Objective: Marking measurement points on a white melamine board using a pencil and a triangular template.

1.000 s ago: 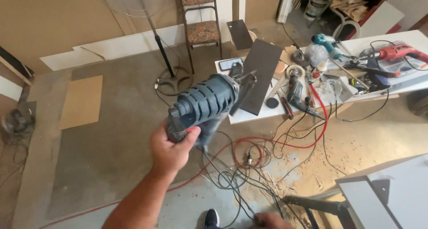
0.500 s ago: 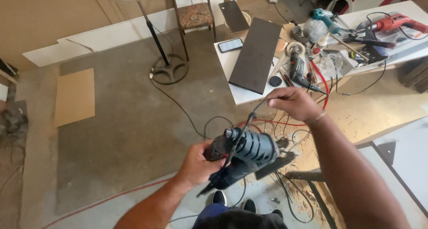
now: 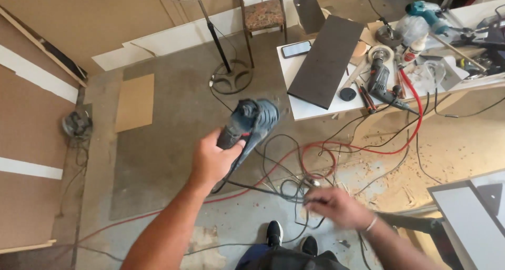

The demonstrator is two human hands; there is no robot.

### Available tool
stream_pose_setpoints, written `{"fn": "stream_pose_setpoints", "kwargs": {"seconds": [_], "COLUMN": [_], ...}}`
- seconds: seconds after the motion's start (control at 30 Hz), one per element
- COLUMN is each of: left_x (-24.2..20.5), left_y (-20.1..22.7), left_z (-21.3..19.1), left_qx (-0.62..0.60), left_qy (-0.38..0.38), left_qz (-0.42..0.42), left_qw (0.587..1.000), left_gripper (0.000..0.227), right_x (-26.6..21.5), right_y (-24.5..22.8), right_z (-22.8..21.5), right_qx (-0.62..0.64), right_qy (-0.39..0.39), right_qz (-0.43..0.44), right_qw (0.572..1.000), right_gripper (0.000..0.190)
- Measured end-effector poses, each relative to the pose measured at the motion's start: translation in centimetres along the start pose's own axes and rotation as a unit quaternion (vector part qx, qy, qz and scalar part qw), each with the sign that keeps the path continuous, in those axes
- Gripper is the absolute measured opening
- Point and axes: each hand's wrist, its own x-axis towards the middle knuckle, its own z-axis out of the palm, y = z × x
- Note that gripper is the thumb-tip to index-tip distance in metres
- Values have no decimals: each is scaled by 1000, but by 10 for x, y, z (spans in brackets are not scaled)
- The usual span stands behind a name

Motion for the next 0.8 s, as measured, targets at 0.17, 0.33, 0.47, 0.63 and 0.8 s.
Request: {"fn": "stream_pose_setpoints", "kwargs": {"seconds": [0.17,0.33,0.47,0.63,0.8], "left_x": [-47,-81,-59,8,72], "left_y": [14,-10,17,11,-75], "left_z": [-5,32,47,32,-21], "left_qx": [81,-249,-461,-458,91], "left_qy": [-166,-186,18,184,175], "left_qz": [-52,-97,-151,-34,170], "left_qw": [981,946,874,869,965], "left_gripper": [24,6,5,15,24], "right_x": [16,80,99,89,107], "right_y": [-13,55,53,54,18], "right_z": [-129,-96,32,110,28], "right_qx": [-125,54,161,288,50], "right_qy": [104,173,67,-57,-79], "right_qz": [-67,-61,-2,80,97], "right_qw": [984,982,985,953,991], "right_gripper": [13,20,33,56,14]}}
